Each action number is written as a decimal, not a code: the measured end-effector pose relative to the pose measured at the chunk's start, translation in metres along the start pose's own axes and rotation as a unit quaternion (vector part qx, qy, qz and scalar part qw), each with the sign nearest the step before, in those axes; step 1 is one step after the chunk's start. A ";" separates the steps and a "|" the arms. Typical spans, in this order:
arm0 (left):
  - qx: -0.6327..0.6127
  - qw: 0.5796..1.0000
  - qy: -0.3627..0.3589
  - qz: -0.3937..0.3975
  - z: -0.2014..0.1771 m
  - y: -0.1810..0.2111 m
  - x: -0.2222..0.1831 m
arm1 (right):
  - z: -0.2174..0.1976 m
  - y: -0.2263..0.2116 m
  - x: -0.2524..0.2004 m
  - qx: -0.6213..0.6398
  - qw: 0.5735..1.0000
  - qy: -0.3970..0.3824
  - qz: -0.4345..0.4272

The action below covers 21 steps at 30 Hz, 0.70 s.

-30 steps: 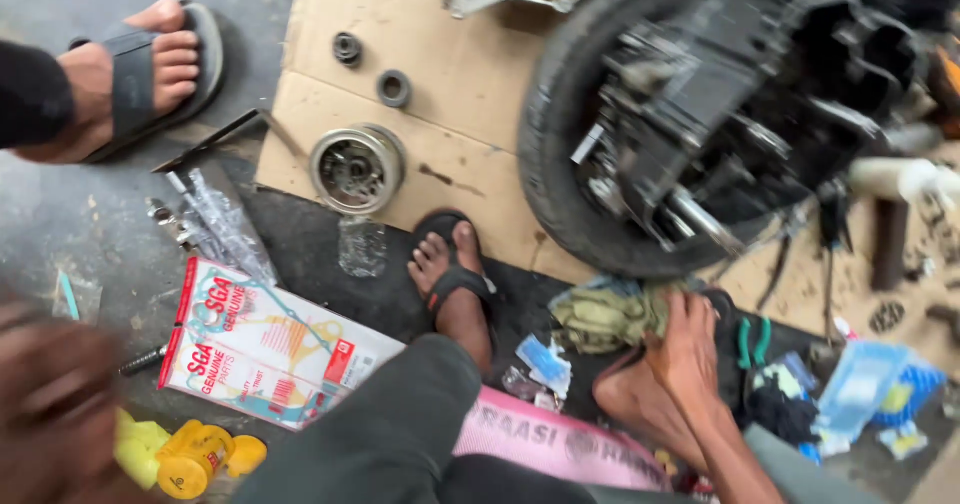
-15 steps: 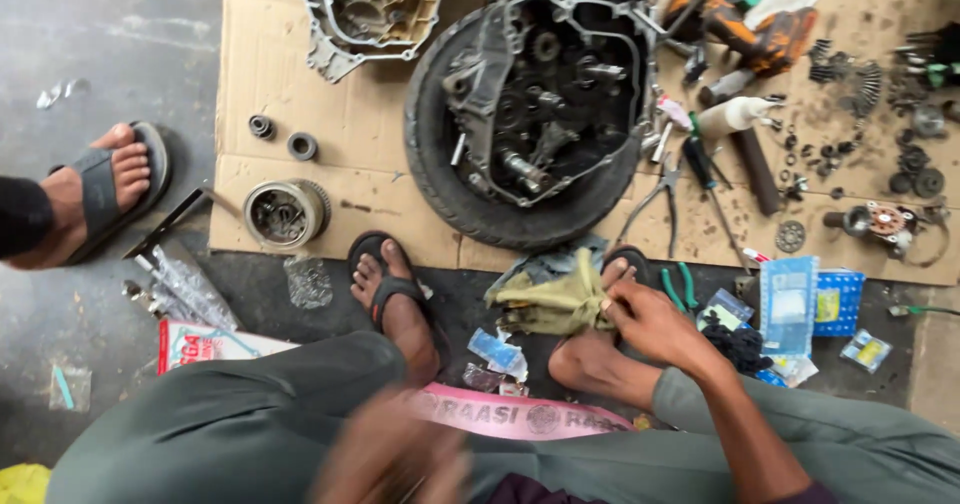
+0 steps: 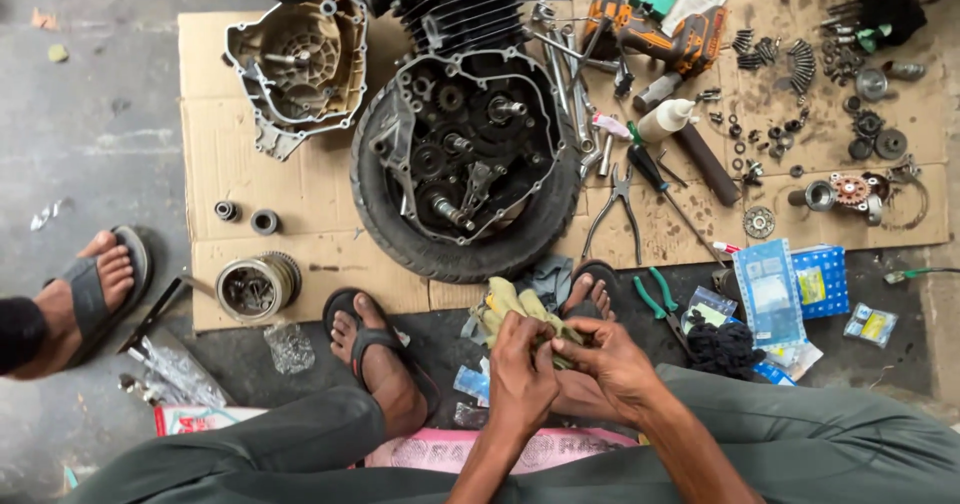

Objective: The person disassembles a motorcycle engine by removing internal components, then cleans a small metal part with a cloth. They use pliers to manipulate a thin wire while working over a cardboard surface covered in tools.

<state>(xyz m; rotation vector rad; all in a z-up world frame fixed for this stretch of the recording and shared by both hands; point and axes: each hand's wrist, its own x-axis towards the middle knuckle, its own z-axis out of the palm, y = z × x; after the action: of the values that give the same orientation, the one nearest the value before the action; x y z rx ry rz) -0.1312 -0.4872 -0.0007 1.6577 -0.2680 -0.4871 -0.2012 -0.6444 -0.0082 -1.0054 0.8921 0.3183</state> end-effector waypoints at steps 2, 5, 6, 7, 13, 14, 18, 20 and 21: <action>-0.008 1.000 -0.020 0.019 -0.003 0.000 0.004 | -0.008 0.010 0.005 -0.001 1.000 0.004 -0.024; -0.059 0.997 -0.029 -0.034 -0.010 0.013 0.015 | -0.004 0.003 0.007 0.005 0.999 -0.010 -0.040; -0.058 0.995 -0.048 -0.063 -0.013 0.018 0.019 | 0.001 -0.001 0.007 -0.002 0.999 0.008 -0.031; -0.056 0.992 -0.068 -0.095 -0.017 0.023 0.020 | 0.006 -0.003 0.005 -0.009 0.999 0.027 -0.020; -0.018 0.997 -0.041 -0.065 0.000 0.005 0.020 | -0.011 0.026 0.029 -0.092 0.989 0.041 -0.110; -0.018 0.997 -0.048 -0.065 0.001 0.003 0.018 | -0.011 0.027 0.028 -0.088 0.989 0.047 -0.110; -0.031 0.999 -0.007 -0.031 0.004 -0.002 0.019 | -0.008 0.014 0.024 -0.267 0.947 0.068 -0.167; -0.034 0.999 0.011 -0.031 0.004 -0.006 0.020 | -0.008 0.011 0.026 -0.340 0.925 0.065 -0.158; -0.024 1.000 0.007 -0.016 0.004 -0.011 0.019 | -0.011 0.014 0.028 -0.375 0.898 0.083 -0.217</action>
<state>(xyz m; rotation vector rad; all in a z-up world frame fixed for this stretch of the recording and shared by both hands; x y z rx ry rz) -0.1174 -0.4976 -0.0146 1.6208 -0.2175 -0.5019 -0.1977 -0.6505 -0.0411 -1.9366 0.6672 0.1936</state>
